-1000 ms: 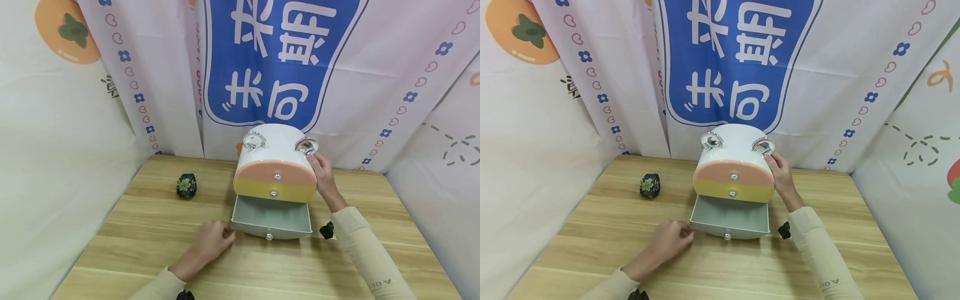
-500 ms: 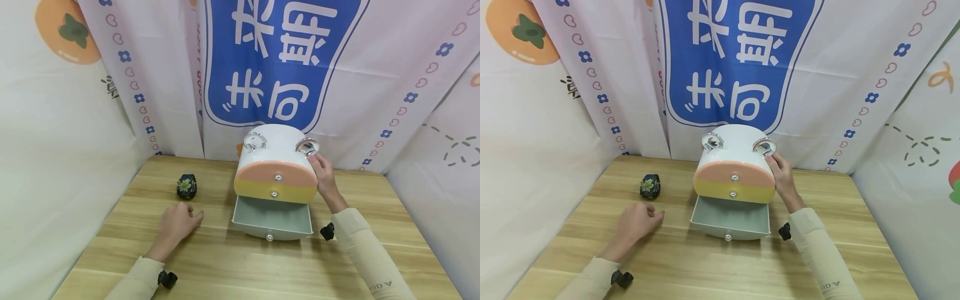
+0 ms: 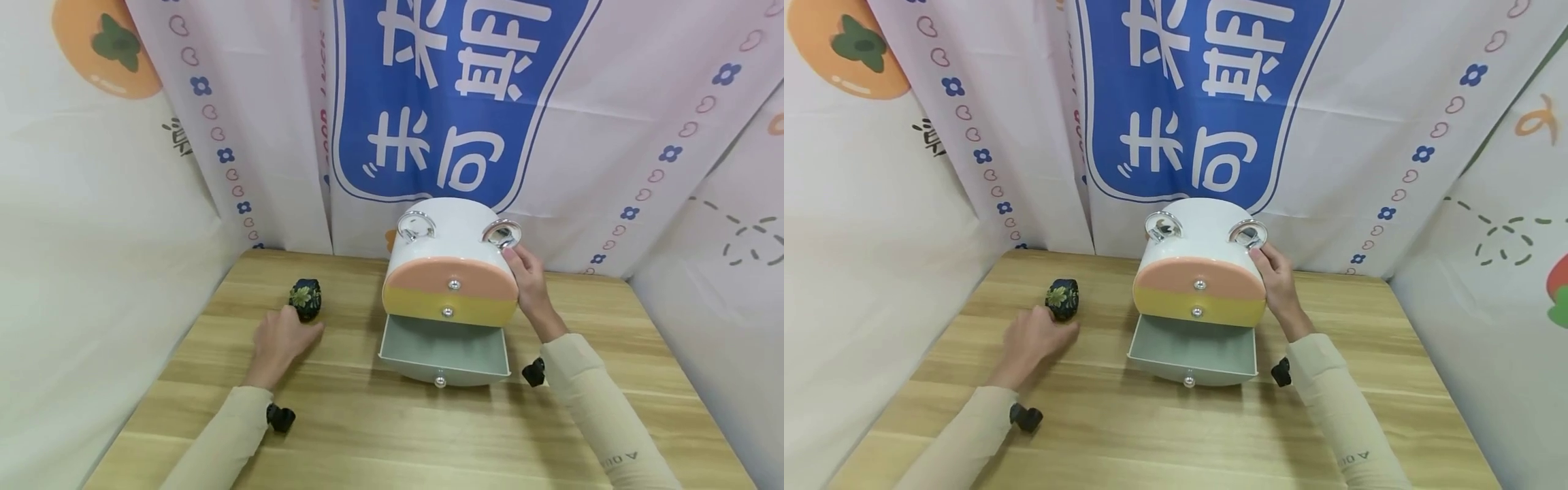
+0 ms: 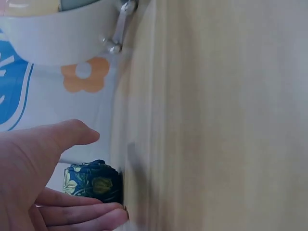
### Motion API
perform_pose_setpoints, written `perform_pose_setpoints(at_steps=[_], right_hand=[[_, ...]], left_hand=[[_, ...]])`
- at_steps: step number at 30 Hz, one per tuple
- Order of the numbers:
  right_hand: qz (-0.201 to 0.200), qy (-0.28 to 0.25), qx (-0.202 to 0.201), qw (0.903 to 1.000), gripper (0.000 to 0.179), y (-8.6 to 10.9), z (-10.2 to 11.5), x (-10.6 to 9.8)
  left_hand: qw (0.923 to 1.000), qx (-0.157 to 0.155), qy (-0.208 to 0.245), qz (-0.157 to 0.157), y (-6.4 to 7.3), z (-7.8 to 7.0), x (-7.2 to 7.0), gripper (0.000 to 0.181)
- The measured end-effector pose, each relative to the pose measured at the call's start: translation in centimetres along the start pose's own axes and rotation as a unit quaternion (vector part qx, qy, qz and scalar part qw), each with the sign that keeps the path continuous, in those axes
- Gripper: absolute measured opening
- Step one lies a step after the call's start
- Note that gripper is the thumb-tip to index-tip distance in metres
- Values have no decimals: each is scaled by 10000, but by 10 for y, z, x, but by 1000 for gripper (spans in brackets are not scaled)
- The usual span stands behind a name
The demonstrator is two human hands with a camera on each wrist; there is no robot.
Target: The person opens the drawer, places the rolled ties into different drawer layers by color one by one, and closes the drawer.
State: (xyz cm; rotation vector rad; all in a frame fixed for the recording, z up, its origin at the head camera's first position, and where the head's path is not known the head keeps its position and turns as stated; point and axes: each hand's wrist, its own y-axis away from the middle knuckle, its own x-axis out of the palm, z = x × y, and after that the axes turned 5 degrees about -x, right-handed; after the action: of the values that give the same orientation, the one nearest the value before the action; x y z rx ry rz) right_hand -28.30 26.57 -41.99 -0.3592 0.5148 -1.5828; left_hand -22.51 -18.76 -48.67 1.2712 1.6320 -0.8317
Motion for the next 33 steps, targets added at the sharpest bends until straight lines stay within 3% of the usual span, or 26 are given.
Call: perform_pose_setpoints(at_steps=[6,14,19,33], right_hand=[[4,64,-74,10000,34,1,-2,2],[-67,127,47,9999,36,3,-1,-3],[-56,167,143,9997,32,6,-2,-3],[-40,75,-89,9999,38,2,1,1]], left_hand=[[9993,-243,-88,-273,-16,7,-3,56],[9982,-38,-89,-596,-33,8,-2,57],[9979,138,-37,-627,-42,10,3,56],[9967,187,333,-711,-56,13,4,53]])
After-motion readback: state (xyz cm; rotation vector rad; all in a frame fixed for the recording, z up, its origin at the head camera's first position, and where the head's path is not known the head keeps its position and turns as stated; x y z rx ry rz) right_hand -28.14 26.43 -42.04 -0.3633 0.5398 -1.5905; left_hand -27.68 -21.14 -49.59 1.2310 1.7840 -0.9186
